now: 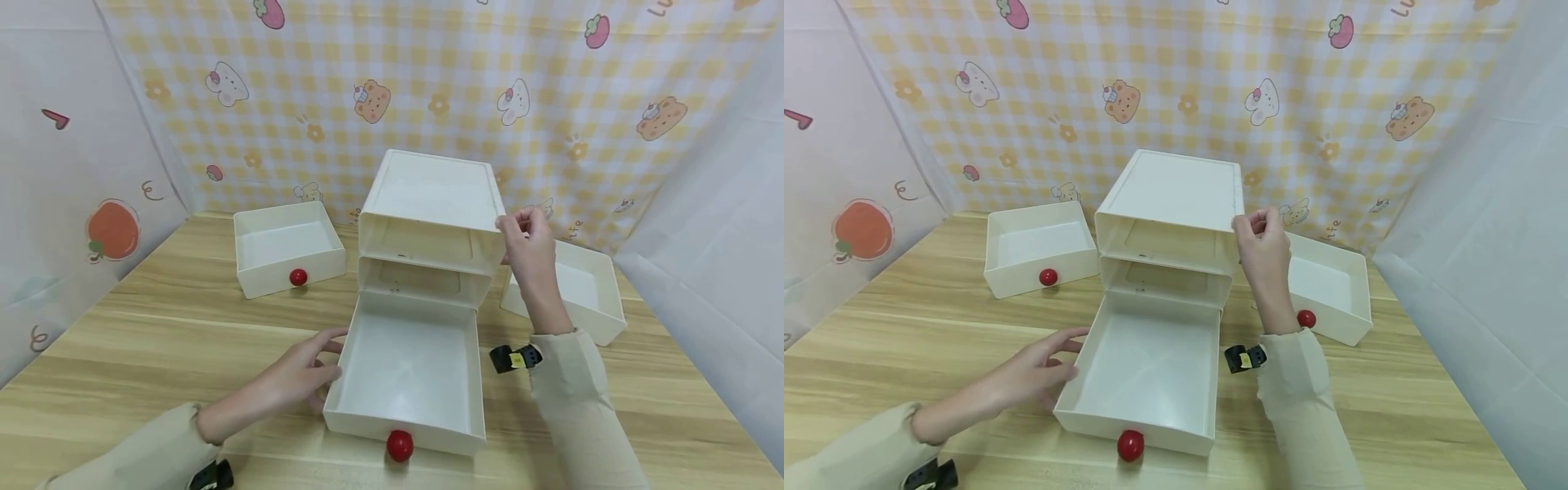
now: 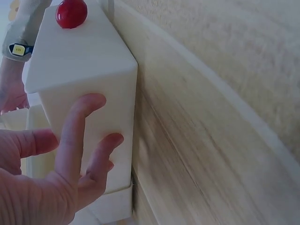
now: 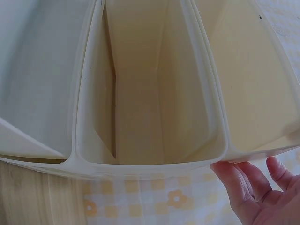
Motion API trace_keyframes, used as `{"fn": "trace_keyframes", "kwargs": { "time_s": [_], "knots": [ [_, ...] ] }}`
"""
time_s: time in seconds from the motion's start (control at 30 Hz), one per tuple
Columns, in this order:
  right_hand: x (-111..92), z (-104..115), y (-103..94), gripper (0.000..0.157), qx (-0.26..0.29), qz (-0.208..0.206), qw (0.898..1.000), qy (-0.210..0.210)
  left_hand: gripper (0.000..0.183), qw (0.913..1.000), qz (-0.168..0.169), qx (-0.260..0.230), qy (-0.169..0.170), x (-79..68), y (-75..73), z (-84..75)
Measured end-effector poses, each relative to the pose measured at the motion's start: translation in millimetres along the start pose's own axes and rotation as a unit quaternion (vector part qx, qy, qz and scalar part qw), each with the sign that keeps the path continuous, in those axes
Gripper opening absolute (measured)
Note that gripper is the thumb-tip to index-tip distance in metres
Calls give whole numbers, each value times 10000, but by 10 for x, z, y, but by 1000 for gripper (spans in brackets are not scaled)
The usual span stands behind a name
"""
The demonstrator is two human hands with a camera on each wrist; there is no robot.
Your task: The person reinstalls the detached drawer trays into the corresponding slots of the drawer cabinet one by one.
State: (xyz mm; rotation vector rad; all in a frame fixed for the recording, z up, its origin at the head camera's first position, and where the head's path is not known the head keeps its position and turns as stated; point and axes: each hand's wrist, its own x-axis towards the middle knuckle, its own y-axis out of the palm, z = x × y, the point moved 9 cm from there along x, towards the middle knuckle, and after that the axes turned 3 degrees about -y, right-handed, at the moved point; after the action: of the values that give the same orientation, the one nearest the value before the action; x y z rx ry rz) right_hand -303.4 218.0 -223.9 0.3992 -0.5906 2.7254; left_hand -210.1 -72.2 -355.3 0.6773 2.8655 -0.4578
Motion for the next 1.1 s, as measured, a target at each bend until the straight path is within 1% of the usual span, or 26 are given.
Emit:
{"fn": "trace_keyframes", "kwargs": {
  "time_s": [0.27, 0.43, 0.47, 0.57, 0.83, 1.1],
  "knots": [
    [-3, 8, 2, 14, 48, -3, 10000, -50, 56, 9997, -44, 231, 19, 159, -62, -8],
    [-7, 11, 1, 14, 34, -8, 10000, -65, 56, 9997, -99, 168, -147, 245, -94, -1],
    [-6, 11, 0, 14, 29, -9, 10000, -66, 56, 9995, -153, 174, -196, 263, -106, 2],
    [-4, 8, -3, 14, 38, -18, 10000, -65, 57, 9992, -181, 266, -236, 318, -127, -1],
    [1, -16, 6, 14, 55, 12, 10000, -78, 57, 9996, -104, 129, -218, 468, -179, 2],
    [-3, -20, 7, 14, 28, -8, 10000, -70, 58, 9993, -160, 63, -321, 533, -205, 18]
  ]
}}
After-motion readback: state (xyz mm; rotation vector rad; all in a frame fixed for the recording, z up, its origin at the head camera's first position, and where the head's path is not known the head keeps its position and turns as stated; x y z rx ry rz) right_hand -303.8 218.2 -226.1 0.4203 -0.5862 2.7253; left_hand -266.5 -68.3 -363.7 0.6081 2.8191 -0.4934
